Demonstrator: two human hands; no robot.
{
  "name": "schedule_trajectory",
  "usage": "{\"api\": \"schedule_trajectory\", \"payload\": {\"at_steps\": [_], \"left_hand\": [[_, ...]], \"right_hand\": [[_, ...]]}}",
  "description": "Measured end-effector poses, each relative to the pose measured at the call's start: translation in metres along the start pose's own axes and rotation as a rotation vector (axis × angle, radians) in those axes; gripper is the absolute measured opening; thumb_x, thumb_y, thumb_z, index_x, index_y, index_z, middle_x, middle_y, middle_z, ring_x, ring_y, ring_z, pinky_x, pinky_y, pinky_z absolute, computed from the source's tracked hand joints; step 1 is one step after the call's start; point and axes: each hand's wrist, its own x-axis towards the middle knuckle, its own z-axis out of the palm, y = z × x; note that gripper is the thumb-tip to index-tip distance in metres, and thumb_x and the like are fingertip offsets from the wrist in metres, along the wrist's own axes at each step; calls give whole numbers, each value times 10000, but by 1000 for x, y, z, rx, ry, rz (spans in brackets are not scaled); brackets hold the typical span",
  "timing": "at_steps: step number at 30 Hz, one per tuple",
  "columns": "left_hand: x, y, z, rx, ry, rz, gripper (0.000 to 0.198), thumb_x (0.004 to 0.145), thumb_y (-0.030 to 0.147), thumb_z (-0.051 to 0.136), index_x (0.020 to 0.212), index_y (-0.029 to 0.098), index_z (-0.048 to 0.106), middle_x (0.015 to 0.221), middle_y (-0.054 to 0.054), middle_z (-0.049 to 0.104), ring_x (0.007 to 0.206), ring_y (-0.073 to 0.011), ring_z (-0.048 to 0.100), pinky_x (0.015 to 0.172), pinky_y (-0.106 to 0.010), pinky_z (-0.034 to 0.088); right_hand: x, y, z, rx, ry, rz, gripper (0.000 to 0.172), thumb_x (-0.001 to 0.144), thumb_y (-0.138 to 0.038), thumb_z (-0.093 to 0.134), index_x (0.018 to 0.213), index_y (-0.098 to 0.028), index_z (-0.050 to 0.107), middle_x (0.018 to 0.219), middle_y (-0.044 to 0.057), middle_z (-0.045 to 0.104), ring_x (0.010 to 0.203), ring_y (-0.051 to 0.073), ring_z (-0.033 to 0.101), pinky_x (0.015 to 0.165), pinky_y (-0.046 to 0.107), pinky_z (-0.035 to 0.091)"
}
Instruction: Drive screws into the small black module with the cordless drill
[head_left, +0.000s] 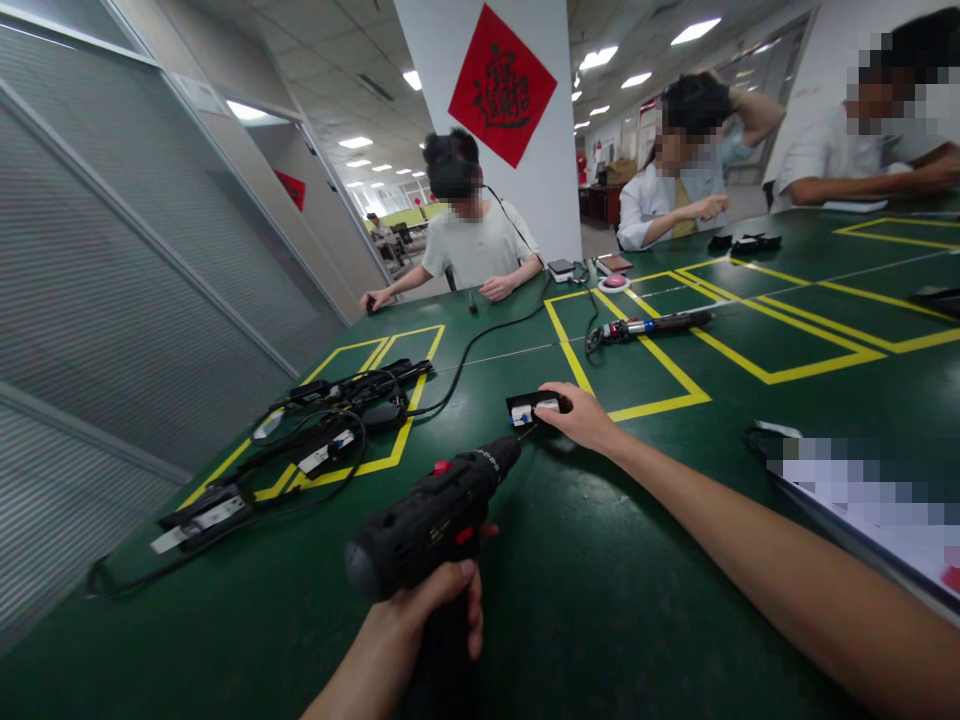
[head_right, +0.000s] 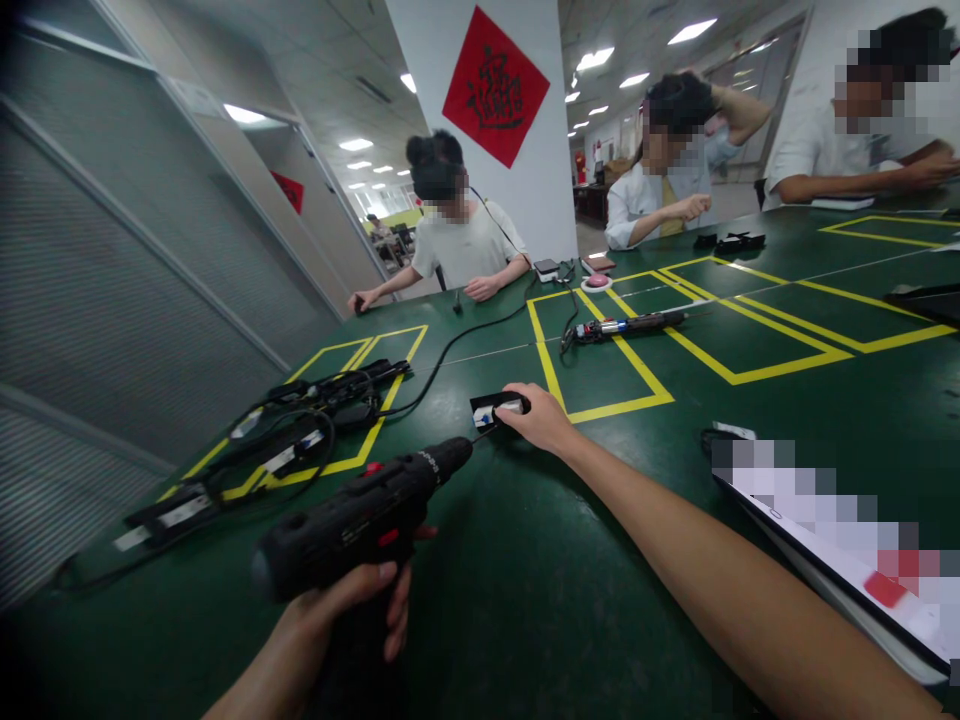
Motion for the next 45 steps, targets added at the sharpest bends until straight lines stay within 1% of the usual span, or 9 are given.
{"api": "schedule_trajectory", "payload": {"at_steps": [4,7,19,25,29,34,39,42,45], "left_hand": [[0,1,-1,2,-13,-6,362,839,363,558,1112,128,584,622,4,590,514,-175,587,567,-323,447],[1,-1,-2,8,-6,-3,307,837,355,559,1044,129,585,609,4,589,506,-171,582,569,-327,450],[5,-7,-2,-60,-12,22,255,813,350,579,962,143,571,581,8,585,464,-166,567,520,-313,436],[3,-3,-3,-39,-25,8,243,837,345,559,965,141,583,600,7,585,492,-165,575,555,-318,446],[6,-5,-3,-26,-11,0,283,837,359,558,1015,140,575,604,7,591,485,-172,579,546,-318,441],[15,-7,-2,-122,-10,-24,240,825,307,545,989,133,561,570,18,579,447,-150,550,521,-299,425],[17,-8,-5,-126,-2,-31,266,821,324,548,1004,132,559,577,21,575,456,-151,559,524,-295,421],[13,-8,-5,-107,-3,-50,298,820,333,560,1037,130,548,583,17,582,467,-158,566,523,-298,420],[7,-7,-2,-72,-3,-22,315,816,337,576,1052,132,540,592,15,587,480,-162,567,527,-304,429]], "right_hand": [[0,1,1,-2,-2,7,381,804,-399,622,1144,-226,621,1006,41,629,889,181,591,805,316,452],[1,0,0,-11,-10,8,375,805,-404,619,1135,-227,625,996,39,627,880,181,588,789,310,448],[1,3,3,-4,21,8,375,788,-399,631,1126,-237,635,958,27,629,845,178,588,762,299,446],[1,4,2,2,16,1,375,791,-407,627,1127,-240,634,953,23,626,832,175,589,753,298,448],[0,1,1,9,5,0,375,795,-406,626,1129,-237,633,974,31,630,843,177,591,759,300,449],[-2,0,3,39,-50,-55,358,783,-417,646,1093,-238,650,1014,35,644,848,170,592,784,308,451],[-1,2,4,37,-18,-52,375,780,-403,652,1112,-229,641,1033,45,646,882,175,593,804,311,453],[1,5,4,30,7,-30,383,787,-403,642,1124,-221,634,1032,50,647,892,179,597,808,310,457],[2,8,5,23,42,-19,392,783,-408,647,1121,-210,632,1030,53,647,899,182,602,828,314,456]]}}
